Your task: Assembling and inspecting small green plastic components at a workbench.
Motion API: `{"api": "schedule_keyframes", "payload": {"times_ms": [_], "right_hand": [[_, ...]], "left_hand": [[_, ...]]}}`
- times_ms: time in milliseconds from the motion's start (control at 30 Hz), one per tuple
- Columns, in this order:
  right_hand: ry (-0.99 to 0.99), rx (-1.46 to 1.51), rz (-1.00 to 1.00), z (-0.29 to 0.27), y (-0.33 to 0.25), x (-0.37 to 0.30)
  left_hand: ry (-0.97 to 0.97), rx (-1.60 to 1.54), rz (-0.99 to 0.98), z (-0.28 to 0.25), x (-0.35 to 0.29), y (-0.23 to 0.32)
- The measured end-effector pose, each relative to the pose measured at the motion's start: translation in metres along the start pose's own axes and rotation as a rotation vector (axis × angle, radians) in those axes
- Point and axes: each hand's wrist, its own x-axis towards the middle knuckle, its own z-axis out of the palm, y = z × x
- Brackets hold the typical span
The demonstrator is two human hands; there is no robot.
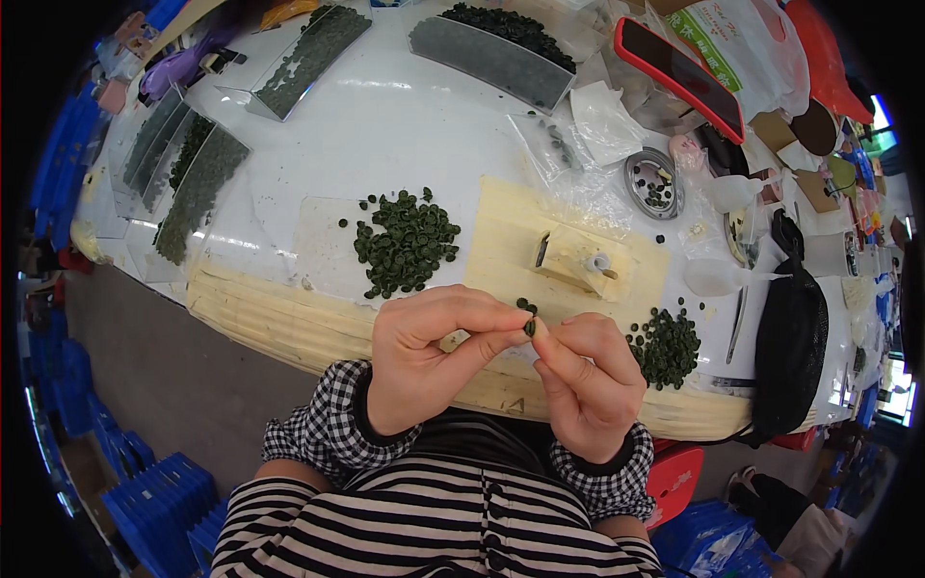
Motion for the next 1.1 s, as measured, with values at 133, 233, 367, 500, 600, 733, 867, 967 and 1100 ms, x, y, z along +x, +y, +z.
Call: {"api": "schedule_keyframes", "payload": {"times_ms": [133, 233, 367, 500, 600, 733, 867, 967, 1100], "right_hand": [[0.015, 0.049, 0.035, 0.0012, -0.0020, -0.0001], [0.016, 0.059, 0.036, 0.0017, -0.0013, -0.0007], [0.009, 0.059, 0.032, 0.0012, -0.0014, -0.0006], [0.006, 0.048, 0.019, 0.0005, -0.0001, -0.0003], [0.013, 0.054, 0.021, 0.0008, 0.0003, -0.0011], [0.031, 0.092, 0.054, 0.0002, -0.0016, -0.0015], [0.029, 0.128, 0.091, -0.0014, -0.0043, 0.0001], [0.028, 0.091, 0.110, -0.0003, -0.0052, 0.0001], [0.041, 0.032, 0.108, 0.0025, -0.0057, -0.0009]], "left_hand": [[-0.001, 0.007, 0.027, -0.0001, 0.0009, -0.0007], [-0.006, 0.030, 0.047, -0.0006, 0.0016, 0.0011], [-0.013, 0.108, 0.104, -0.0012, 0.0024, 0.0028], [-0.037, 0.126, 0.118, -0.0020, 0.0007, 0.0021], [-0.050, 0.142, 0.125, -0.0028, 0.0007, 0.0017], [-0.015, 0.043, 0.089, 0.0001, 0.0022, -0.0009], [-0.016, -0.023, 0.013, 0.0039, 0.0032, 0.0033], [-0.041, 0.041, 0.014, 0.0028, 0.0035, 0.0032], [-0.038, 0.097, 0.068, 0.0007, 0.0016, 0.0013]]}}
